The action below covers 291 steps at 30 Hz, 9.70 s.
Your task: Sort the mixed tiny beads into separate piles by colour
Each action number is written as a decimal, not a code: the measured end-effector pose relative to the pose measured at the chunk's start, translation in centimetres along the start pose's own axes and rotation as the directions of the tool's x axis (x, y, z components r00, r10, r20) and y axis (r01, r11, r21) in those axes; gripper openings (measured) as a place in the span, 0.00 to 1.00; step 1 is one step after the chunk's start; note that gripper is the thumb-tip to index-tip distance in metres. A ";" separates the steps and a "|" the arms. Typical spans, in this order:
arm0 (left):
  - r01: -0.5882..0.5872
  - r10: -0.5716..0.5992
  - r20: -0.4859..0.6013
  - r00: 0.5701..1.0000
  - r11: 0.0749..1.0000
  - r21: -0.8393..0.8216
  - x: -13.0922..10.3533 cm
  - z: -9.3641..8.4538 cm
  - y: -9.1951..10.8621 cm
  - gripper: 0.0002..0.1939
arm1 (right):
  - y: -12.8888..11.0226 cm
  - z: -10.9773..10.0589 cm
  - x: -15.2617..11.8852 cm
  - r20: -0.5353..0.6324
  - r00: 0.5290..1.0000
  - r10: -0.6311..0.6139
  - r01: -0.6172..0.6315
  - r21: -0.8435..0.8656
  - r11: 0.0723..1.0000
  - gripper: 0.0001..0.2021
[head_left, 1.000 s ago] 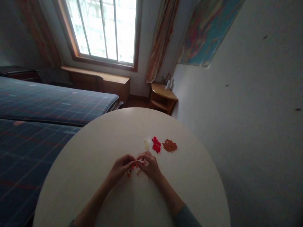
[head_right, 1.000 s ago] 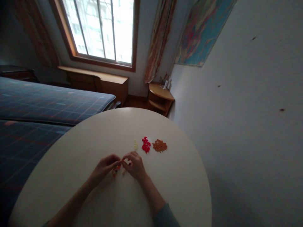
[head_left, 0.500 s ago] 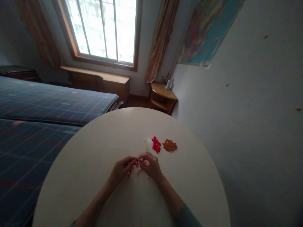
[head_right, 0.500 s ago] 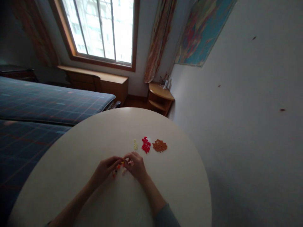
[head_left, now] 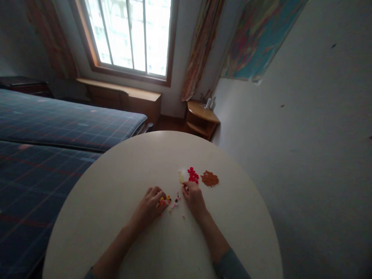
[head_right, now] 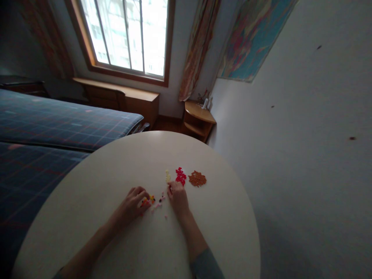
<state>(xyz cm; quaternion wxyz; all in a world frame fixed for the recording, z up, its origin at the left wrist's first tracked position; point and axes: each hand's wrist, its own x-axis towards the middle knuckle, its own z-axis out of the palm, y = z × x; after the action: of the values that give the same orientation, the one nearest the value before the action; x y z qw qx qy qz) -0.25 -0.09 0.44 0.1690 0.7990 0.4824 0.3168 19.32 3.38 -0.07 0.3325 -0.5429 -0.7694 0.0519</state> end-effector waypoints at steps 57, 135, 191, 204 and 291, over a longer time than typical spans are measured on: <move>-0.068 0.067 0.041 0.997 0.997 0.042 -0.3 0.5 -0.5 0.09 | -0.1 -0.2 0.0 0.044 0.991 0.128 -0.130 0.057 0.990 0.12; 0.105 -0.100 0.032 0.994 0.977 -0.185 0.3 -1.1 -0.1 0.02 | -3.2 0.1 -0.6 0.100 0.925 -0.367 0.338 0.226 0.914 0.08; 0.165 -0.130 0.235 0.963 0.976 -0.139 -0.2 -2.6 -2.7 0.06 | -0.4 -0.8 0.2 0.033 0.990 0.141 -0.130 -0.227 0.965 0.11; 0.161 -0.108 0.364 0.925 0.980 -0.116 -0.2 -4.0 -1.8 0.05 | -0.5 -0.9 0.2 0.029 0.995 0.098 -0.091 -0.182 0.979 0.12; 0.036 -0.033 0.272 0.962 0.999 -0.004 -0.4 -2.9 -2.9 0.04 | -0.3 -0.4 0.3 0.022 0.982 0.190 -0.191 0.090 0.977 0.06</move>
<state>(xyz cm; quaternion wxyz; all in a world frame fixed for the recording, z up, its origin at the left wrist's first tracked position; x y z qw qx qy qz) -4.27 0.85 0.74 0.2428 0.8256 0.4670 0.2034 19.30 3.40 0.51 0.3453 -0.5979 -0.7129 0.1224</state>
